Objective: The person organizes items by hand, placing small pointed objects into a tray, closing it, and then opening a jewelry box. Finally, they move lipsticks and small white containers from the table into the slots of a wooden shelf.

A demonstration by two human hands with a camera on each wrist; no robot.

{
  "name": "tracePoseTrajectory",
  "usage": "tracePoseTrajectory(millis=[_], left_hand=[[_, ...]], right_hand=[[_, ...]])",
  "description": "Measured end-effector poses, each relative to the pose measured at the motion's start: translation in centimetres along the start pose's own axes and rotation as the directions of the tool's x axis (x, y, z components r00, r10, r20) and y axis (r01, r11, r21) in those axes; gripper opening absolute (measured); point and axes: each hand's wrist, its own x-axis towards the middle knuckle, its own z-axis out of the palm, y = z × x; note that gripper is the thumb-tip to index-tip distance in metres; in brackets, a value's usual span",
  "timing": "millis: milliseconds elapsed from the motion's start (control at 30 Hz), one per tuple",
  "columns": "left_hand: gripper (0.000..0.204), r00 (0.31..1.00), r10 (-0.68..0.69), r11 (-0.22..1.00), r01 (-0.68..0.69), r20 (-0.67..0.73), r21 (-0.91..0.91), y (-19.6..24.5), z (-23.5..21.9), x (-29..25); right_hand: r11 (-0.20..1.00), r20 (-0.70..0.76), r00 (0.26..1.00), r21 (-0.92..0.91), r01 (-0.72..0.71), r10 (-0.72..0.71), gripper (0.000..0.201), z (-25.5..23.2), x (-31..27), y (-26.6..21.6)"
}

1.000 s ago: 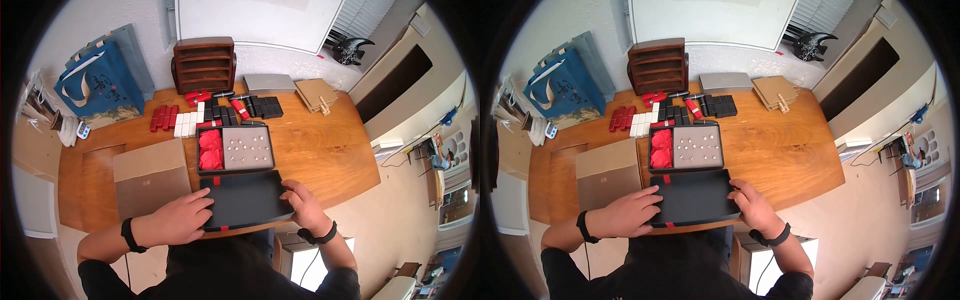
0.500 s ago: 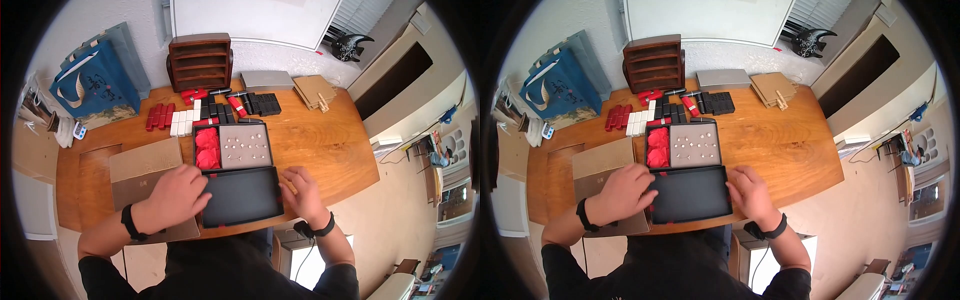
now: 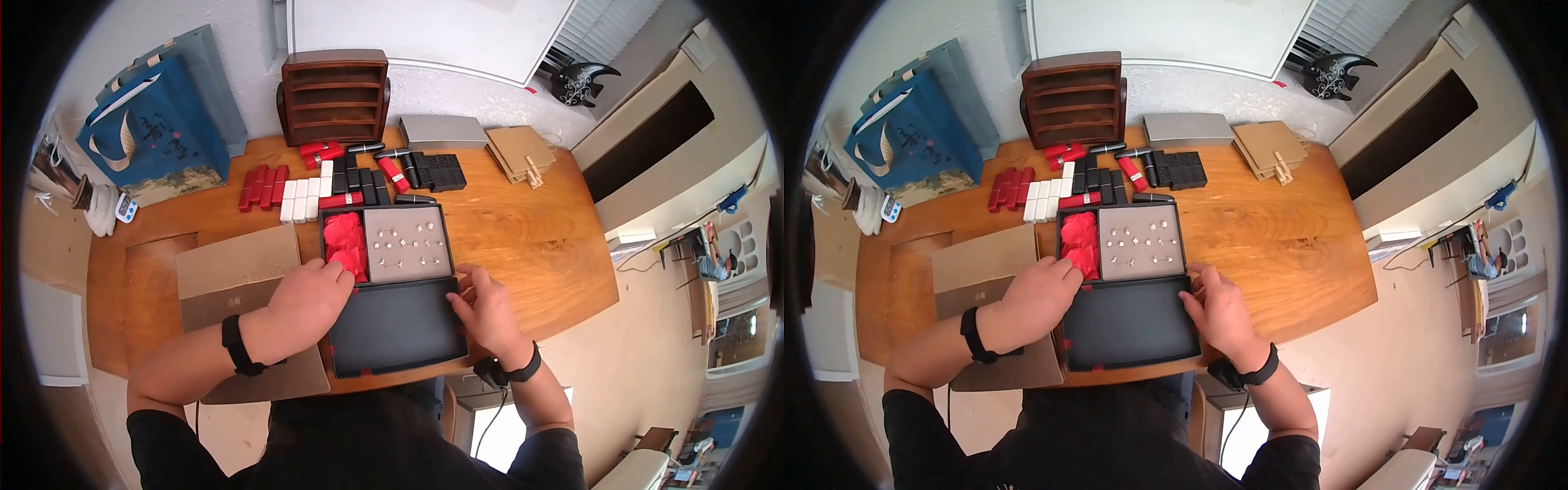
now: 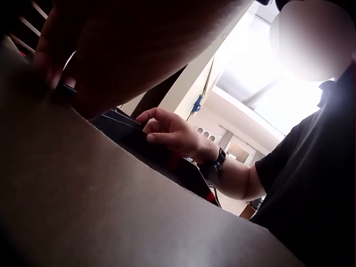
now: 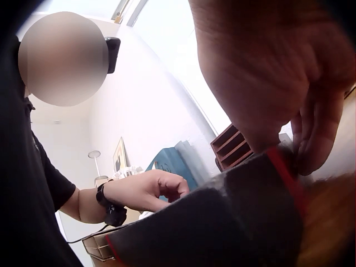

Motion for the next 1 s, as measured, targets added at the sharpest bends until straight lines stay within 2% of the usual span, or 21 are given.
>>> tracePoseTrajectory(millis=[67,133,233,467,533,567,633,667,733,767,833,867,933,1000], left_hand=[[0.021,1.0,0.001,1.0,-0.001,0.0,0.003,0.3,-0.1,0.2],[0.021,0.999,0.018,1.0,-0.018,0.04,0.0,0.3,-0.2,0.3],[0.019,0.999,0.042,0.999,-0.041,0.02,-0.009,0.4,0.1,0.2],[0.015,0.995,0.095,0.995,-0.095,0.022,-0.031,0.6,0.0,0.3],[0.016,0.993,0.112,0.992,-0.109,0.043,-0.066,0.4,0.1,0.3],[0.016,0.993,0.111,0.992,-0.108,0.042,-0.068,0.4,0.0,0.1],[0.017,0.995,0.086,0.991,-0.079,0.059,-0.111,0.5,-0.6,-0.4],[0.017,0.994,0.086,0.99,-0.079,0.06,-0.113,0.7,-0.7,-0.8],[0.026,0.997,0.074,0.993,-0.076,-0.027,-0.092,1.2,-0.6,-1.7],[0.026,0.996,0.081,0.992,-0.083,-0.024,-0.095,1.4,-1.0,-2.2],[0.033,0.97,0.186,0.979,-0.17,0.158,-0.111,1.7,-1.8,-3.1],[0.033,0.97,0.188,0.979,-0.171,0.157,-0.114,1.8,-1.6,-3.3],[0.012,0.933,0.332,0.94,-0.316,0.139,-0.127,1.9,-1.5,-3.7],[0.009,0.919,0.35,0.934,-0.329,0.181,-0.14,2.2,-2.0,-3.6]], right_hand=[[1.0,0.017,1.0,0.012,0.007,-0.007,0.039,-0.2,0.1,0.0],[0.994,0.023,0.996,-0.067,0.088,-0.087,0.036,-0.1,0.3,0.4],[0.986,0.063,0.992,-0.124,0.113,-0.106,0.034,-0.6,0.4,0.0],[0.961,0.032,0.987,-0.225,0.159,-0.156,0.027,-0.5,0.2,-0.1],[0.997,-0.018,0.999,-0.079,0.027,-0.029,0.027,-0.4,-0.4,-0.1],[0.996,-0.017,0.999,-0.08,0.026,-0.028,0.027,-0.3,-0.9,0.2],[0.998,-0.047,0.999,0.069,-0.004,0.007,0.032,-0.4,-1.9,1.2],[0.998,-0.046,0.999,0.069,-0.006,0.009,0.032,-0.7,-2.2,1.8],[0.98,-0.027,0.98,0.013,0.2,-0.199,0.037,-1.5,-2.7,2.7],[0.981,-0.03,0.981,0.012,0.193,-0.192,0.037,-1.7,-3.0,2.7],[0.934,0.109,0.953,-0.192,0.3,-0.284,0.037,-2.4,-3.4,2.0],[0.935,0.11,0.953,-0.193,0.298,-0.281,0.037,-2.6,-3.5,1.9],[0.893,0.229,0.915,-0.234,0.384,-0.333,0.034,-2.7,-3.4,1.7],[0.889,0.233,0.915,-0.249,0.384,-0.33,0.032,-2.5,-3.2,1.7]])
